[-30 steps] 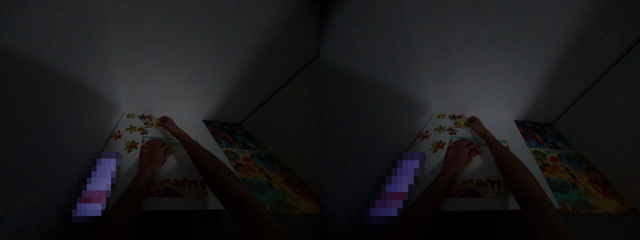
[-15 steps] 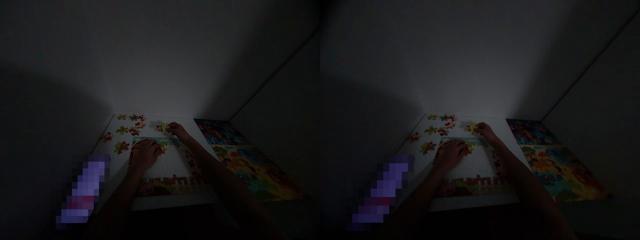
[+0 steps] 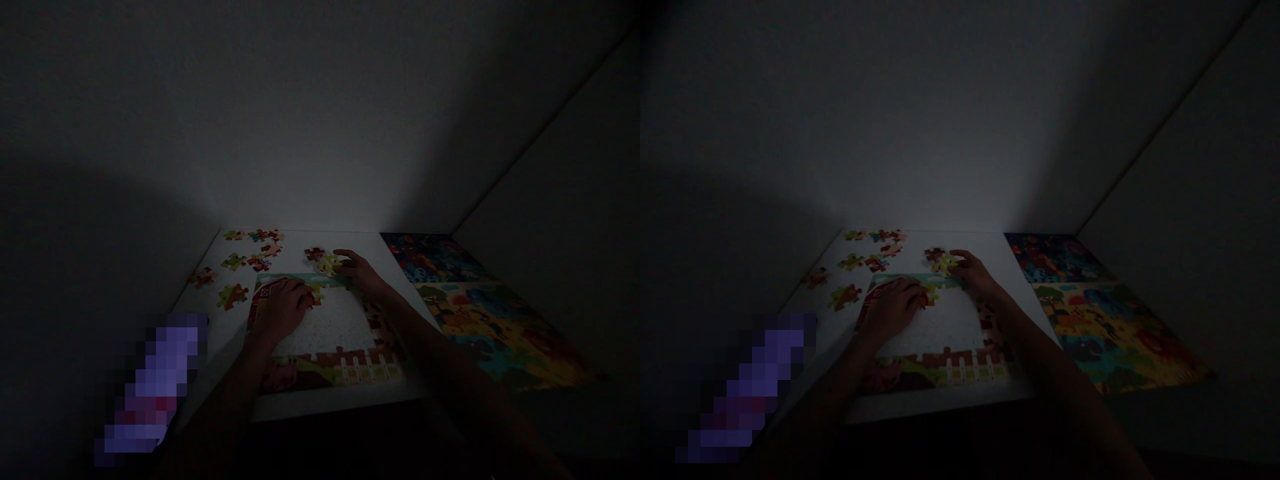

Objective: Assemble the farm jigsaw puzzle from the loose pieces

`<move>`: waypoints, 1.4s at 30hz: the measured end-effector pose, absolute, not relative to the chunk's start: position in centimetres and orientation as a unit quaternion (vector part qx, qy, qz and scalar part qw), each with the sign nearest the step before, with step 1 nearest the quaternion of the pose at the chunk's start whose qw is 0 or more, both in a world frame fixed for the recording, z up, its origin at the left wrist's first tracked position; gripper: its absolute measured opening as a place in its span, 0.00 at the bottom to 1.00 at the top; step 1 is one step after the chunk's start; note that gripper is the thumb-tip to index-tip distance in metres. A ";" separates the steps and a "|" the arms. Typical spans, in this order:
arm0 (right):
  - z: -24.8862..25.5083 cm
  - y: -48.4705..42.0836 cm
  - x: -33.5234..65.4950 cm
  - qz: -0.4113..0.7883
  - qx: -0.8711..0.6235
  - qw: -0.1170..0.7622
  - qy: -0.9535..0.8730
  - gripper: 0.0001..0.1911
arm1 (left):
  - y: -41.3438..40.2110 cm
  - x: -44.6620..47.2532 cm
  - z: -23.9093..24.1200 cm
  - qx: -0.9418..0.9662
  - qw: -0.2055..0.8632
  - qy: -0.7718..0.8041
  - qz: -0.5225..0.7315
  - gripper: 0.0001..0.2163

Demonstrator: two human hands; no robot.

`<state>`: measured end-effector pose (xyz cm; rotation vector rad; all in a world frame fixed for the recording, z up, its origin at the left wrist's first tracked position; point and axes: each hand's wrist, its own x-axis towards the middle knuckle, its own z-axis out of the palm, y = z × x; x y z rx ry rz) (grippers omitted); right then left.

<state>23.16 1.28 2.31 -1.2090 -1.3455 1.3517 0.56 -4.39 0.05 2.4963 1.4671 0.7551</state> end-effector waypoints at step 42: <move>1.1 -0.9 24.4 0.422 -0.464 0.286 -0.724 0.23 | -4.7 0.7 0.6 0.840 0.058 0.483 0.241 0.09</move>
